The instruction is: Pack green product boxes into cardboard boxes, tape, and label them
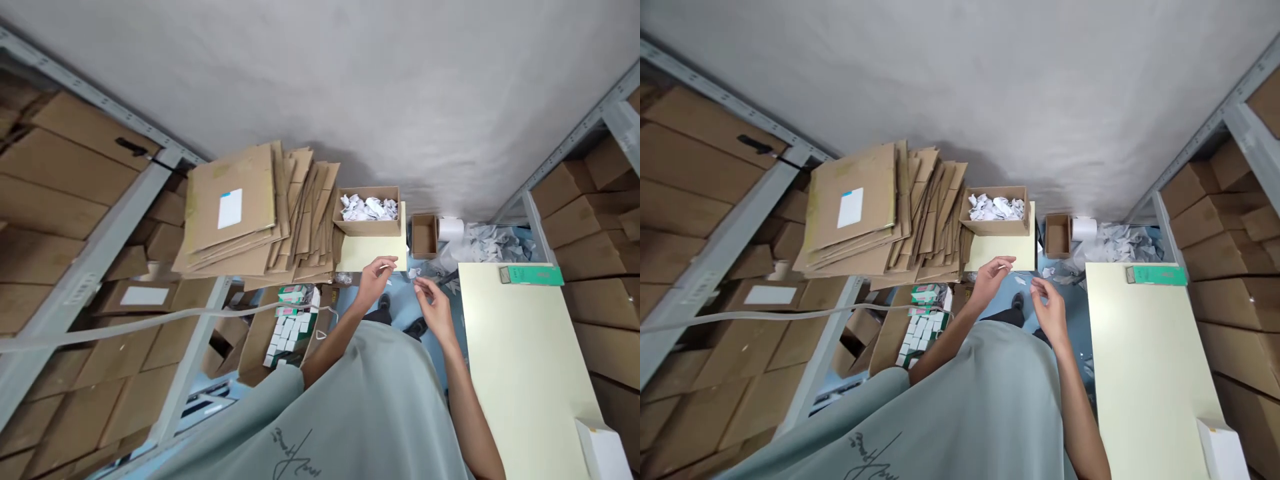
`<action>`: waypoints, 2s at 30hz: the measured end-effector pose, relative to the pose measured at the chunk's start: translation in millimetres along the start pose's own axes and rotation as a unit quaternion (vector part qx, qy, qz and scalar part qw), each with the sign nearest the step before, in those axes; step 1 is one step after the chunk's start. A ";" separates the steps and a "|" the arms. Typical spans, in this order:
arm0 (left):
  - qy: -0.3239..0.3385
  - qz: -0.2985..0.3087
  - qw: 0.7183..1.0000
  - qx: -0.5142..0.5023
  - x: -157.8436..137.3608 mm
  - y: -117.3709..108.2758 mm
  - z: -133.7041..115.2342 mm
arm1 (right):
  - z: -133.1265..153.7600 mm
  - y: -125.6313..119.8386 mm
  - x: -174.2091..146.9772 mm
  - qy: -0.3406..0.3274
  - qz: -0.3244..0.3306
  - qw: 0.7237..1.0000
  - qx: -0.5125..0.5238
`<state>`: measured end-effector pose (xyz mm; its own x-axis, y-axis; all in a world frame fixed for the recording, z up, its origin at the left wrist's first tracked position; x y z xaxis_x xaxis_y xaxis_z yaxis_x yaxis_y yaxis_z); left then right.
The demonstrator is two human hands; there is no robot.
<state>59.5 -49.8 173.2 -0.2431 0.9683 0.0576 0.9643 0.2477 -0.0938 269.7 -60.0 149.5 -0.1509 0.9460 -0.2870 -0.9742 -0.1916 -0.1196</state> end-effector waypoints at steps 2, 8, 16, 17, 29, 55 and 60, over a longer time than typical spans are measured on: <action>0.001 -0.026 1.000 -0.014 -4.1 -22.0 -2.9 | 10.1 22.9 -1.6 -0.008 0.028 0.999 -0.018; 0.043 -0.121 0.991 -0.034 -16.7 -129.5 -12.8 | 47.8 121.1 5.0 -0.032 0.108 0.992 -0.063; 0.082 -0.328 0.941 -0.024 -43.6 -343.3 -23.8 | 110.4 296.3 45.1 -0.093 0.174 0.978 -0.066; 0.075 -0.353 0.932 -0.034 -45.6 -365.4 -22.0 | 117.7 315.3 52.8 -0.098 0.174 0.977 -0.070; -0.053 -0.300 0.919 -0.252 -31.6 -425.4 15.7 | 165.1 434.9 108.8 -0.023 0.192 0.981 -0.026; 0.025 0.148 0.989 0.002 59.9 -51.8 -63.2 | 35.6 -35.3 -109.9 0.026 -0.395 0.914 0.093; 0.065 0.203 0.977 0.031 64.7 65.8 -58.6 | -9.2 -142.3 -184.6 0.028 -0.557 0.821 0.122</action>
<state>113.4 27.2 229.0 0.1764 0.9757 0.1297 0.9695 -0.1494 -0.1943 437.8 -209.7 210.7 0.8584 0.4828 -0.1731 -0.5072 0.8494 -0.1458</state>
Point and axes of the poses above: each hand's wrist, its own x-axis towards the middle knuckle, its own y-axis out of the palm, z = x × y, the point moved 4 cm from there along x, towards the middle knuckle, and after that the axes turned 8 degrees about y, right-handed, at the moved point
